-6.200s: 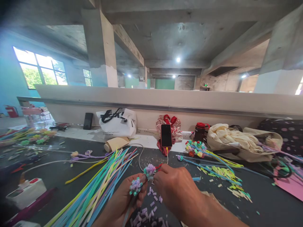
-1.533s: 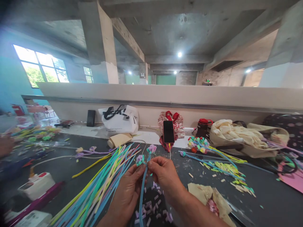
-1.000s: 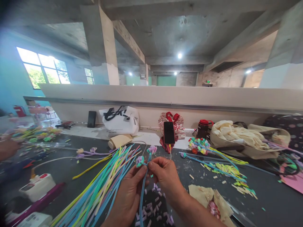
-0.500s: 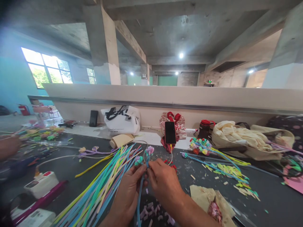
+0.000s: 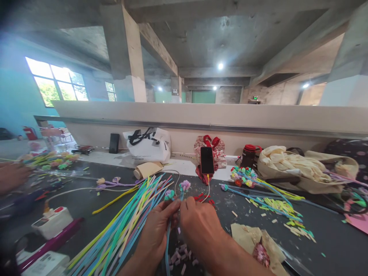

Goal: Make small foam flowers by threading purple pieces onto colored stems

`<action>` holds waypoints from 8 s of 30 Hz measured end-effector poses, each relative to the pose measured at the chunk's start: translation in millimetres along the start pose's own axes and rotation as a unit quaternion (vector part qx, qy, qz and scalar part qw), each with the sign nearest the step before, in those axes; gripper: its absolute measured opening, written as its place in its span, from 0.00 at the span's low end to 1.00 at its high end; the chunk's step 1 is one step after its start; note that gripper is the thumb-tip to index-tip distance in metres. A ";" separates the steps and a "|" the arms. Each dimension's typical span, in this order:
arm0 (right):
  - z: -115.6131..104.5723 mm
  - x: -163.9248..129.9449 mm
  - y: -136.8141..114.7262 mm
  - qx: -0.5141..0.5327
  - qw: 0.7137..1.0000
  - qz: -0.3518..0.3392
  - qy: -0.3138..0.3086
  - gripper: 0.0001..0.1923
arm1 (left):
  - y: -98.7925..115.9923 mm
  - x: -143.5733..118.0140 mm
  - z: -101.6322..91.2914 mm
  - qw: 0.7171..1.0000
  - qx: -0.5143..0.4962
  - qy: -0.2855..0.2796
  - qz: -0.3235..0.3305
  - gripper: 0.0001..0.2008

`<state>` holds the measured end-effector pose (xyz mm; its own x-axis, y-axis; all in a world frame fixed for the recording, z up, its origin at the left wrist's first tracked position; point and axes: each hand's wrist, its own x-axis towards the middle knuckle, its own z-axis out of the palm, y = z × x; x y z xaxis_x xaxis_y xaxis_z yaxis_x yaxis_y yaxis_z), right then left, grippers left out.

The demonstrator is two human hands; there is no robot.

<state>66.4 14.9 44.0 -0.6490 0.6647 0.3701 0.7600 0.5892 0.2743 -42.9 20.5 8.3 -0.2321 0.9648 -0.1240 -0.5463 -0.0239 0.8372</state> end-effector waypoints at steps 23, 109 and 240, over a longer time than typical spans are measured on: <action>-14.6 19.9 91.5 0.561 0.755 0.088 -0.327 0.09 | 2.5 -10.1 1.2 0.945 0.153 -0.287 -0.015 0.06; 34.3 17.6 8.3 0.869 0.434 0.217 0.096 0.09 | 3.7 -15.6 13.7 0.999 -0.032 -0.034 0.000 0.15; 30.6 -22.3 -13.3 0.524 0.819 0.145 0.182 0.14 | 24.9 -14.1 0.9 0.967 -0.254 -0.009 -0.033 0.08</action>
<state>69.6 6.3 4.9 -0.2474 0.7781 0.5773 0.3085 0.6281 -0.7144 -52.5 6.5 31.4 -0.1715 0.9728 -0.1556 -0.8852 -0.0828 0.4578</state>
